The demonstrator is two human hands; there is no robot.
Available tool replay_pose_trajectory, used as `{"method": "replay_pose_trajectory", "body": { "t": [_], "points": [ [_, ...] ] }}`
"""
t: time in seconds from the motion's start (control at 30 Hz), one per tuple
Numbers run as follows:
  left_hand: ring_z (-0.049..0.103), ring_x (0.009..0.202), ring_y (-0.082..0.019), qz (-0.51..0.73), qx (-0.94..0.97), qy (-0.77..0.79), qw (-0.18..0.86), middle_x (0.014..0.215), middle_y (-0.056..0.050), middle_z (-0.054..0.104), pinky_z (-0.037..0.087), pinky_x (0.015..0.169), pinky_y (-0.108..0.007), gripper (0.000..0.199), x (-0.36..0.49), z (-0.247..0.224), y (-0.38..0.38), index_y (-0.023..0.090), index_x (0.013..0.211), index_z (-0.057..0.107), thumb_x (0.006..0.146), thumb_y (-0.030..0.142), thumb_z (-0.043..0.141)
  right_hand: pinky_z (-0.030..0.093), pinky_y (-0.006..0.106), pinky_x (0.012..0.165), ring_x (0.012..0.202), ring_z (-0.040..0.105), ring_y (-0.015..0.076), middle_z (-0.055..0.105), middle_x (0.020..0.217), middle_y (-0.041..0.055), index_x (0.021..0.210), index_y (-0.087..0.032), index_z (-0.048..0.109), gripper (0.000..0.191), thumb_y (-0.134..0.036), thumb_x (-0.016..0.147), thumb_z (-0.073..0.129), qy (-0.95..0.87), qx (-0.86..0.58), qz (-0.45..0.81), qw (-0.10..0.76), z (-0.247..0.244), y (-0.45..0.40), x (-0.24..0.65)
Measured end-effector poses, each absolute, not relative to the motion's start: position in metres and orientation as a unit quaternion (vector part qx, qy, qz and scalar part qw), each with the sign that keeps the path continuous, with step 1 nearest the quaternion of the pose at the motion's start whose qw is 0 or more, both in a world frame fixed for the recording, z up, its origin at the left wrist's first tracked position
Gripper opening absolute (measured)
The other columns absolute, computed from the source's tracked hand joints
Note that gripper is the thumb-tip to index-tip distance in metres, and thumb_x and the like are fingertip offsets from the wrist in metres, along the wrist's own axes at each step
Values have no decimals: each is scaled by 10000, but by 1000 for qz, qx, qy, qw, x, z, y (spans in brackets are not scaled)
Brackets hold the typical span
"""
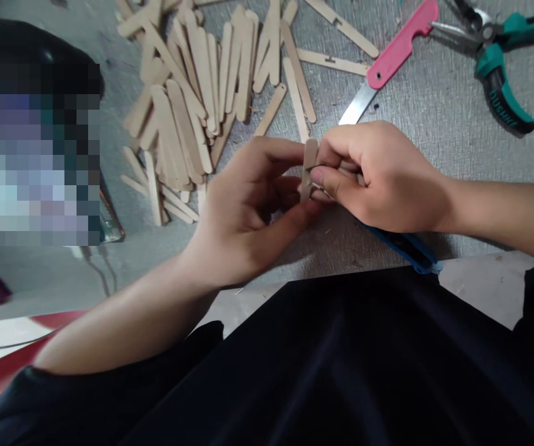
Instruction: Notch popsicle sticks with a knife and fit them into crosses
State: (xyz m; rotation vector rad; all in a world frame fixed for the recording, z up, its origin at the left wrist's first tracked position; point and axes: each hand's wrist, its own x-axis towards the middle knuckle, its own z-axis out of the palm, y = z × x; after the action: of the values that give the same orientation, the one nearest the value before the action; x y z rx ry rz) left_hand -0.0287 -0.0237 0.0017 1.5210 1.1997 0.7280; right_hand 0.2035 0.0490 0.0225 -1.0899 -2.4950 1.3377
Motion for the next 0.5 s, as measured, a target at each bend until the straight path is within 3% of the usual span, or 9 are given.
{"method": "replay_pose_trajectory", "body": {
  "t": [0.13, 0.2, 0.27, 0.37, 0.5],
  "points": [
    [841, 1254, -275, 326, 643, 502, 478, 1543, -120, 804, 701, 815, -355, 384, -28, 2, -24, 273, 1441, 738, 1066, 217, 676, 530, 369, 752, 814, 693, 231, 775, 911, 60, 1135, -226, 771, 249, -299, 1188, 538, -791, -405, 453, 72, 25, 49, 202],
    [805, 1337, -290, 384, 652, 494, 429, 1546, -114, 798, 700, 830, -359, 341, -27, -1, -24, 285, 1363, 815, 1037, 219, 741, 497, 371, 727, 766, 654, 225, 740, 841, 41, 1123, -229, 774, 251, -325, 1187, 550, -808, -405, 424, 61, 28, 52, 201],
    [786, 1280, -281, 442, 656, 491, 364, 1359, -102, 831, 693, 902, -401, 258, -26, -5, -24, 295, 1263, 869, 1022, 230, 807, 468, 363, 716, 741, 626, 210, 713, 806, 20, 1080, -239, 760, 237, -343, 1181, 572, -824, -403, 394, 59, 32, 56, 199],
    [764, 1089, -238, 426, 669, 520, 318, 1107, -62, 793, 664, 963, -455, 120, -22, -4, -24, 287, 1195, 862, 1117, 281, 770, 447, 348, 716, 720, 605, 187, 667, 757, -18, 980, -256, 711, 165, -309, 1122, 646, -842, -387, 372, 56, 39, 61, 197],
    [735, 821, -156, 430, 644, 540, 329, 935, -10, 800, 628, 777, -397, 268, -12, -1, -21, 239, 1016, 796, 1194, 423, 714, 443, 361, 732, 718, 618, 192, 625, 706, -36, 901, -262, 660, 150, -233, 1033, 724, -860, -375, 345, 29, 44, 62, 194]
  ]
}}
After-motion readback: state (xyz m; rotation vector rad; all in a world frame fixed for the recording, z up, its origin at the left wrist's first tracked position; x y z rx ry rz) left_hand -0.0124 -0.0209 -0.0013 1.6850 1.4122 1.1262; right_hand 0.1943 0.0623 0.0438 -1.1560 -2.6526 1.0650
